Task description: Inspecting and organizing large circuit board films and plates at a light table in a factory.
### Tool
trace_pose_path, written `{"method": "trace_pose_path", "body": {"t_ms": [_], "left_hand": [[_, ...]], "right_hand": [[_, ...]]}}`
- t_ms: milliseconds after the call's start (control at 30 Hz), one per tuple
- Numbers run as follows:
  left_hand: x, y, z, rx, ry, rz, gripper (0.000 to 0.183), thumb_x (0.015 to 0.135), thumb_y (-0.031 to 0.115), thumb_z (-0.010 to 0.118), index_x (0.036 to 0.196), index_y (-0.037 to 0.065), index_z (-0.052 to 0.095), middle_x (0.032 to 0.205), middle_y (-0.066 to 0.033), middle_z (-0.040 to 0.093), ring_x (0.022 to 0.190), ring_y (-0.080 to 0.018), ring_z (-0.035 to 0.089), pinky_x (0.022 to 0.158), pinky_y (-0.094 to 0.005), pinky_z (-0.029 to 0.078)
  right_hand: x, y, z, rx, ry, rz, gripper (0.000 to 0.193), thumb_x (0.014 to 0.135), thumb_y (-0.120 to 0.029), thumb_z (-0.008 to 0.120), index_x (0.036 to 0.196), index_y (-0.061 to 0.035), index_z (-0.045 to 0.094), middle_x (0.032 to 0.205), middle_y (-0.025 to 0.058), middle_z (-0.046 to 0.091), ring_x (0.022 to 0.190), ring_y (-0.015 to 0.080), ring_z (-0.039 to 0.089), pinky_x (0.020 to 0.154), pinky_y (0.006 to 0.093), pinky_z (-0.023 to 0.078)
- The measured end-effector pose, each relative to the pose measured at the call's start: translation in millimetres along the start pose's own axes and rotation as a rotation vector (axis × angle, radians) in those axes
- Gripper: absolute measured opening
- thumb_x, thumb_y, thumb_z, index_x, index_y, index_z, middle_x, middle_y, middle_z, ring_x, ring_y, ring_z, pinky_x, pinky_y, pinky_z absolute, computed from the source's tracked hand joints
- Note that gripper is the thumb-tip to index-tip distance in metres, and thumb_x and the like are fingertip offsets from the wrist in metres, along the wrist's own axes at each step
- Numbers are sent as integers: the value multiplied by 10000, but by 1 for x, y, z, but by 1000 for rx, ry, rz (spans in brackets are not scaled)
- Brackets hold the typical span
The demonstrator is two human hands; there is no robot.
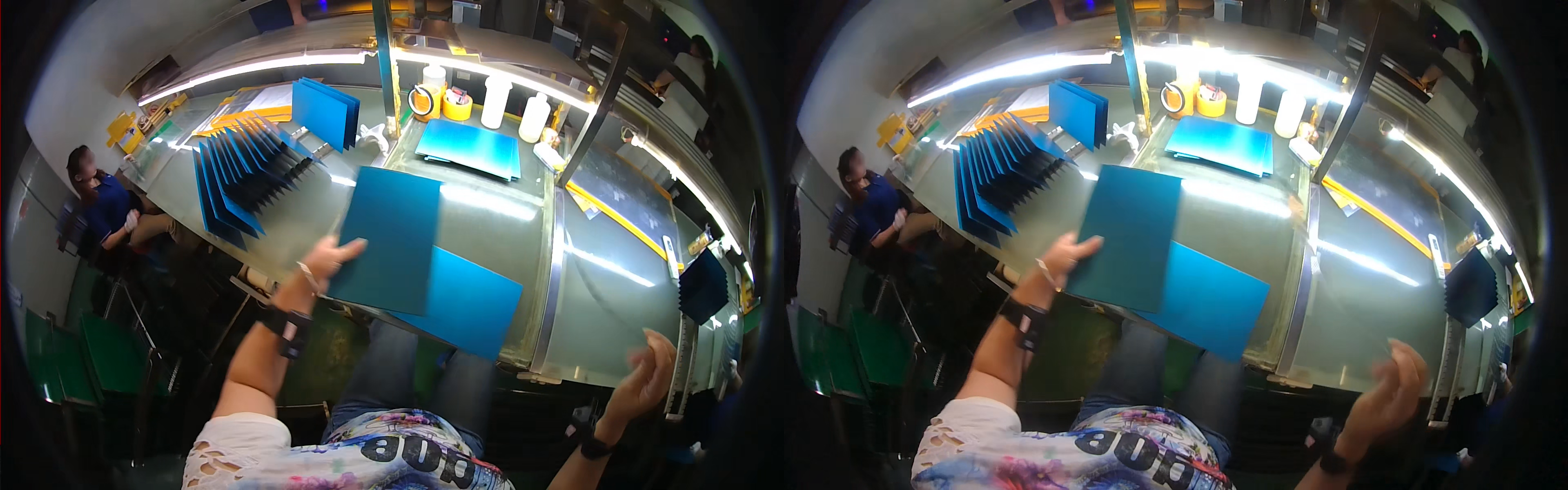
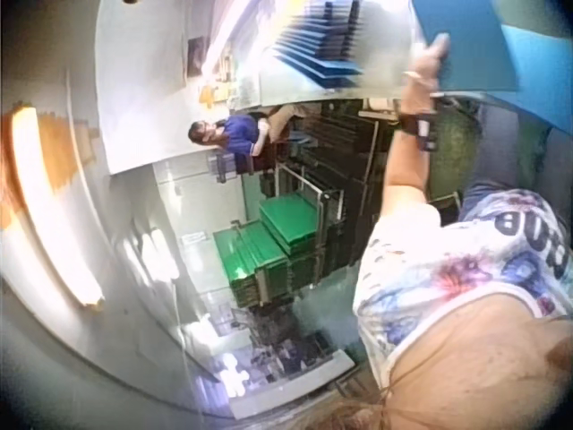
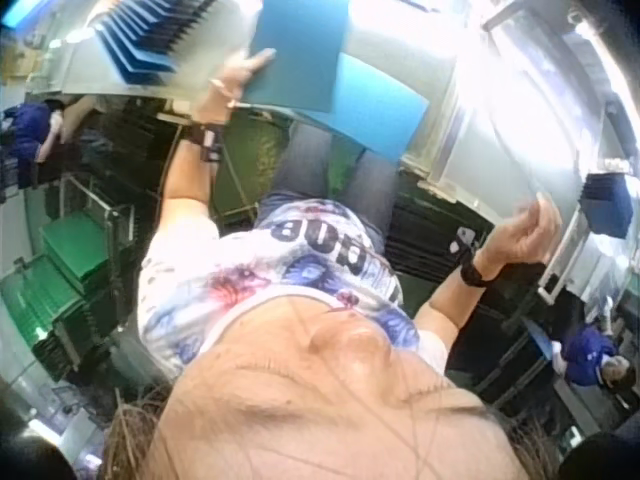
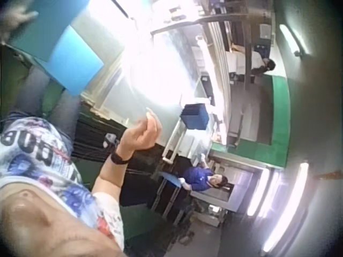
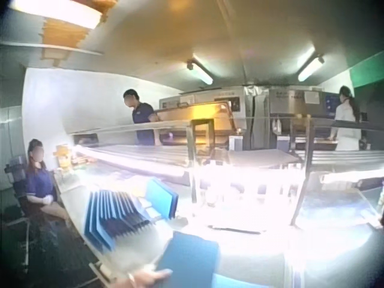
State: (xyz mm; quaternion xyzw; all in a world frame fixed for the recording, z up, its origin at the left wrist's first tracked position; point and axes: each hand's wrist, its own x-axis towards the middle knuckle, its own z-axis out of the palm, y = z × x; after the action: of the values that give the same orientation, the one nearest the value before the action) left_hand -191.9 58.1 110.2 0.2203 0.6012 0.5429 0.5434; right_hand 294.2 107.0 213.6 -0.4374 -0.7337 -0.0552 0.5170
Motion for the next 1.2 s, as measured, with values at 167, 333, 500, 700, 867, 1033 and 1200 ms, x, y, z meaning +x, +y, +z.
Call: {"method": "trace_pose_path", "body": {"t_ms": [167,333,500,700,867,1033,1200], "left_hand": [[0,-2,-125,493,134,154,479,824,193,673,1194,-44,483,1056,-147,610,842,-214,622,737,-312,519],[-21,-5,-93,1266,769,531,332,824,261,666,1006,9,550,853,-142,628,731,-294,595,661,-373,480],[-94,-83,-3,724,146,-3,405,887,388,576,892,-17,585,783,-131,629,671,-220,635,548,-354,465],[-105,-137,45,1,-100,-249,320,924,278,546,1062,-10,554,726,-51,639,510,-85,567,431,-199,389],[-68,-134,48,397,157,276,119,829,109,664,833,-9,643,668,2,593,557,-36,499,507,-183,380],[-43,-99,67,313,135,346,158,813,8,629,958,-29,578,707,-58,625,665,-78,597,596,-208,462],[-30,-103,61,506,117,392,51,838,25,574,858,-11,543,661,-90,612,598,-150,612,564,-267,476]], "right_hand": [[2,-29,75,431,-188,30,58,904,-9,490,922,12,541,931,118,566,804,171,554,746,266,474],[-61,-38,121,721,-323,418,118,847,41,553,956,-1,539,947,88,527,806,149,553,761,249,476],[-133,-52,120,808,-270,1010,593,811,123,524,1356,24,312,1182,141,492,831,122,568,708,234,494],[-172,-51,109,754,-456,1175,152,851,19,566,1002,37,559,796,36,584,667,92,582,585,221,501],[-145,-52,123,632,-510,1085,185,853,16,564,1038,7,559,695,-1,519,566,62,534,472,189,441],[-139,-42,140,585,-451,1046,116,835,36,575,946,12,547,744,38,583,589,81,557,505,199,478],[-152,-35,140,239,-500,694,93,804,35,606,841,3,527,753,36,515,615,95,529,552,225,446]]}}
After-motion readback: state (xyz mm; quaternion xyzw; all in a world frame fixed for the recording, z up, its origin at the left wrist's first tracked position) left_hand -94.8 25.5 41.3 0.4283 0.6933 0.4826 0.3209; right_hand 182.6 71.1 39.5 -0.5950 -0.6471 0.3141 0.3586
